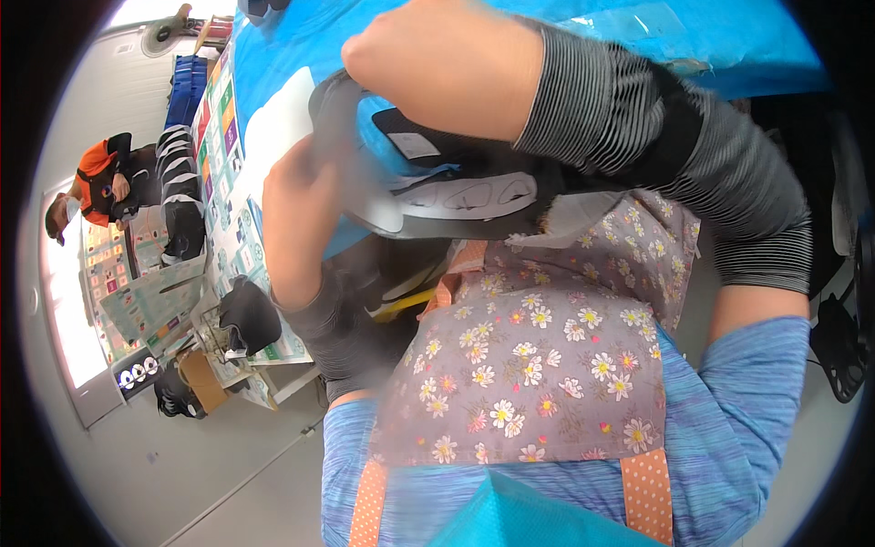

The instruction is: The person manually inserts a white foam heel support into a black shoe upper, pressing it into place by hand, and then places the assembled component into a yellow plastic basket.

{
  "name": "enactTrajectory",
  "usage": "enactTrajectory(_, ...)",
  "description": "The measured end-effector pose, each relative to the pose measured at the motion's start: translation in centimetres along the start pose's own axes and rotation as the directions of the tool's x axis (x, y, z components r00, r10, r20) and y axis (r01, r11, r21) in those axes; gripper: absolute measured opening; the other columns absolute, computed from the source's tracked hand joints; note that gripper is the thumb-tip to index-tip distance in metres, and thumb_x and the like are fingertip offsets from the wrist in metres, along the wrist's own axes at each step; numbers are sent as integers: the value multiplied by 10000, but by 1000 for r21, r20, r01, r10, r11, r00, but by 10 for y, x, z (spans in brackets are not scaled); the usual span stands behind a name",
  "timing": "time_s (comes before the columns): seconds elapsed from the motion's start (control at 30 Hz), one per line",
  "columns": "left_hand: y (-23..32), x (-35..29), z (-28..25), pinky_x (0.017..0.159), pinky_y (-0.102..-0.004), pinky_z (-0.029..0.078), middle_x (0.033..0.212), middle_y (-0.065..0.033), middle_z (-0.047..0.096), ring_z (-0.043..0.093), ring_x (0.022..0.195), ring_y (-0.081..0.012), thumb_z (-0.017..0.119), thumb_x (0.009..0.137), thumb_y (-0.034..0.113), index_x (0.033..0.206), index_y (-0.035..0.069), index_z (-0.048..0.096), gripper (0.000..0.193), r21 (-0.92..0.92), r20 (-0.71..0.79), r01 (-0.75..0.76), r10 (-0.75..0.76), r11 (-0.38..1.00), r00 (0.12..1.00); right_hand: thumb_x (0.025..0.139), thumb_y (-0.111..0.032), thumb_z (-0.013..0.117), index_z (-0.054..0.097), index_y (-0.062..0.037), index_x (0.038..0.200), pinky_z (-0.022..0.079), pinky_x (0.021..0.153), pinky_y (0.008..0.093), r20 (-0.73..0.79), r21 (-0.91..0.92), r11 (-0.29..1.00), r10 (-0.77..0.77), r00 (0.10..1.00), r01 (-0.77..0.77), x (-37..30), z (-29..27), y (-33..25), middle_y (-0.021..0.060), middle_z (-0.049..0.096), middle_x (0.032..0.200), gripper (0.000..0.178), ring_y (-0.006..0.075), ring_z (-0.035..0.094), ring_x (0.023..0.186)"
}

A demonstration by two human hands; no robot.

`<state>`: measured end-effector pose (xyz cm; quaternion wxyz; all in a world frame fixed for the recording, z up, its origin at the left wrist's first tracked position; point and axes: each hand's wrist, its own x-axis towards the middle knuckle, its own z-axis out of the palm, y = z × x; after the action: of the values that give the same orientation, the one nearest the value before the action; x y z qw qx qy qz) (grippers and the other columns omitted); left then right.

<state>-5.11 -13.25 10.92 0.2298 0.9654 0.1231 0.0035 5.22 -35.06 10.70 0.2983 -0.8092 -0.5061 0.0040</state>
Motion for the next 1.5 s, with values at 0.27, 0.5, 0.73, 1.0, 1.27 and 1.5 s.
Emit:
enactTrajectory(0.27,-5,26,39,706,-211,461,966,-35,690,599,802,-69,686,933,105,1232,-57,637,344,-404,5,-120,133,907,991,796,-123,644,729,26,861,563,748,446,88,-197,980,-14,996,31,8,-3,29,237,700,843,183,379,703,838)
enactTrajectory(0.5,0,36,51,735,-256,503,967,-86,718,645,842,-123,680,925,112,1227,-55,644,347,-328,-80,-270,258,905,963,807,-124,615,714,33,866,539,695,475,241,-155,986,103,965,-66,-5,-14,29,248,693,843,195,421,682,821)
enactTrajectory(0.73,10,41,28,664,-361,516,801,-207,694,678,691,-290,671,895,144,1176,-30,654,331,74,111,-387,378,919,919,799,-142,598,708,7,976,525,762,465,358,-85,983,183,915,-164,8,-24,47,238,701,894,256,399,678,842)
enactTrajectory(1.0,15,50,16,710,-427,516,896,-275,667,656,805,-422,692,865,118,1208,-16,646,370,200,283,-602,543,773,791,792,-201,639,711,-9,1068,503,779,386,587,64,977,129,799,-205,28,-39,65,157,723,897,344,258,645,842)
enactTrajectory(1.27,3,67,21,792,-478,513,961,-255,681,643,913,-441,686,861,106,1216,14,633,370,345,190,-591,562,729,805,811,-183,621,710,19,986,513,736,441,512,-21,975,200,836,-220,14,-16,51,225,710,866,281,343,675,800)
enactTrajectory(1.5,6,72,30,754,-484,506,951,-239,676,635,896,-442,676,868,107,1194,44,583,345,286,205,-567,528,773,824,906,-166,624,704,48,1004,528,637,372,374,-117,975,220,901,-190,-16,-10,33,173,641,707,248,257,607,593)
